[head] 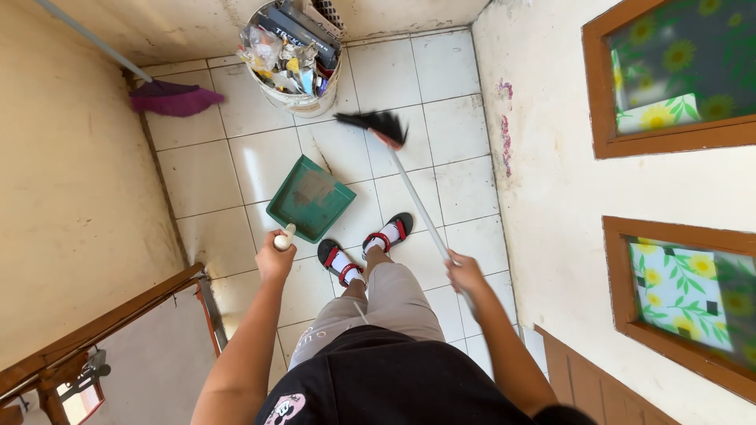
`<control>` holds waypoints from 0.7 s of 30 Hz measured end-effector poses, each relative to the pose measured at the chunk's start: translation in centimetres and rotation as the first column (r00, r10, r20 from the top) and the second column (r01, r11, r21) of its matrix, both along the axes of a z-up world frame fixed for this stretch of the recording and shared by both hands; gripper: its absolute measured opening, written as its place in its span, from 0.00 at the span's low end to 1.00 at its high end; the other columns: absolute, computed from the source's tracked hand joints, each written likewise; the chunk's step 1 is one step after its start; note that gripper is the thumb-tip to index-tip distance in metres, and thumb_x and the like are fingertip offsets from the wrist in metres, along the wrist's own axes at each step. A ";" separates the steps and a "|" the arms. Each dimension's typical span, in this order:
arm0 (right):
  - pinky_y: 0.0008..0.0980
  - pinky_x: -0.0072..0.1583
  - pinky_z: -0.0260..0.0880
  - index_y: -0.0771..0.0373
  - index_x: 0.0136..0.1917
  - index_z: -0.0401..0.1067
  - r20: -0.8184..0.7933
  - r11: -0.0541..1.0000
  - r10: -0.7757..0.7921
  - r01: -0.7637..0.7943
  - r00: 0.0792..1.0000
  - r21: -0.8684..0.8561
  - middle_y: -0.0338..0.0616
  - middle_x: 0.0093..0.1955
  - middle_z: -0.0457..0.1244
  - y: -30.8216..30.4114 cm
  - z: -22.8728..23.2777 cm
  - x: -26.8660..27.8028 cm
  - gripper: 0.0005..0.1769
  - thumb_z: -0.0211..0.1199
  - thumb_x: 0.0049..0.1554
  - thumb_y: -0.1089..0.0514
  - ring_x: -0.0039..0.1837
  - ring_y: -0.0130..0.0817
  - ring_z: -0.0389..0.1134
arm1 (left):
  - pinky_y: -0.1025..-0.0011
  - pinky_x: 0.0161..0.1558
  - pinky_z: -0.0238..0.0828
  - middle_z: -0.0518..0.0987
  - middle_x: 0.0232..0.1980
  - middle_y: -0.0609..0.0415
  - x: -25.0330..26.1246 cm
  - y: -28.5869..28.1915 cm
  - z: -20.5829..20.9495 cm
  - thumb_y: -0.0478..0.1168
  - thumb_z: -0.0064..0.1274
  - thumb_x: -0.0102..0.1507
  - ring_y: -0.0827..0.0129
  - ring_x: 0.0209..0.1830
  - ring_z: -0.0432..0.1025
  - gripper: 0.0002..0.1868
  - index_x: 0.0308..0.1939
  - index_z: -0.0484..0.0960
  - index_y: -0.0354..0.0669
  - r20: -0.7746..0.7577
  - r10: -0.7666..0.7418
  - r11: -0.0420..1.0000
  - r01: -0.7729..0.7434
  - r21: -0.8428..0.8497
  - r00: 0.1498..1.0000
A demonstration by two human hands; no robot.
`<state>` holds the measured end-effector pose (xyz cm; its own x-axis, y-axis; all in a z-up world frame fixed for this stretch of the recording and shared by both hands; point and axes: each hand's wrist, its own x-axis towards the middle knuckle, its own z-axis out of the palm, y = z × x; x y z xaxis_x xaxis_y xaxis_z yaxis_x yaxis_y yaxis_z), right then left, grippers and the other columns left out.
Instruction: Sweeping a tiled floor using a broom and a dustpan and emptying trash into a bin.
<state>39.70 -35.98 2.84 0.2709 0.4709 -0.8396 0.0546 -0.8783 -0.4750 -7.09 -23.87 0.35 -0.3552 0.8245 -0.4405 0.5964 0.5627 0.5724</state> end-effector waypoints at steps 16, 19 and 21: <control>0.39 0.33 0.68 0.53 0.77 0.62 0.397 1.000 -0.011 0.003 0.918 0.022 0.45 0.31 0.65 11.5 -6.9 11.2 0.29 0.54 0.63 0.55 0.28 0.35 0.64 | 0.58 0.52 0.75 0.85 0.46 0.46 5.9 2.8 -2.6 0.42 0.65 0.56 0.50 0.47 0.79 0.20 0.50 0.79 0.53 0.015 -0.120 0.993 0.121 -0.017 0.993; 0.37 0.39 0.74 0.68 0.66 0.71 0.473 0.914 0.404 -0.363 0.783 -0.179 0.49 0.34 0.68 4.5 -9.5 11.3 0.26 0.47 0.71 0.45 0.31 0.37 0.70 | 0.56 0.51 0.74 0.84 0.46 0.45 6.9 3.2 -3.4 0.43 0.66 0.55 0.49 0.47 0.78 0.23 0.53 0.78 0.52 -0.010 -0.132 0.991 0.133 0.027 0.991; 0.37 0.37 0.72 0.54 0.77 0.63 0.417 0.930 0.368 -0.324 0.831 -0.175 0.49 0.33 0.68 0.8 -2.6 7.7 0.27 0.50 0.65 0.51 0.29 0.37 0.69 | 0.57 0.51 0.75 0.85 0.45 0.47 7.8 3.0 -3.5 0.43 0.66 0.56 0.50 0.47 0.79 0.20 0.51 0.78 0.51 -0.002 -0.098 0.995 0.098 -0.016 0.995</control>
<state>47.36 -35.21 0.28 0.4521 0.5284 -0.7186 0.5443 -0.8017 -0.2471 0.73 -20.87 -3.20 -0.2743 0.8482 -0.4531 0.6507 0.5106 0.5620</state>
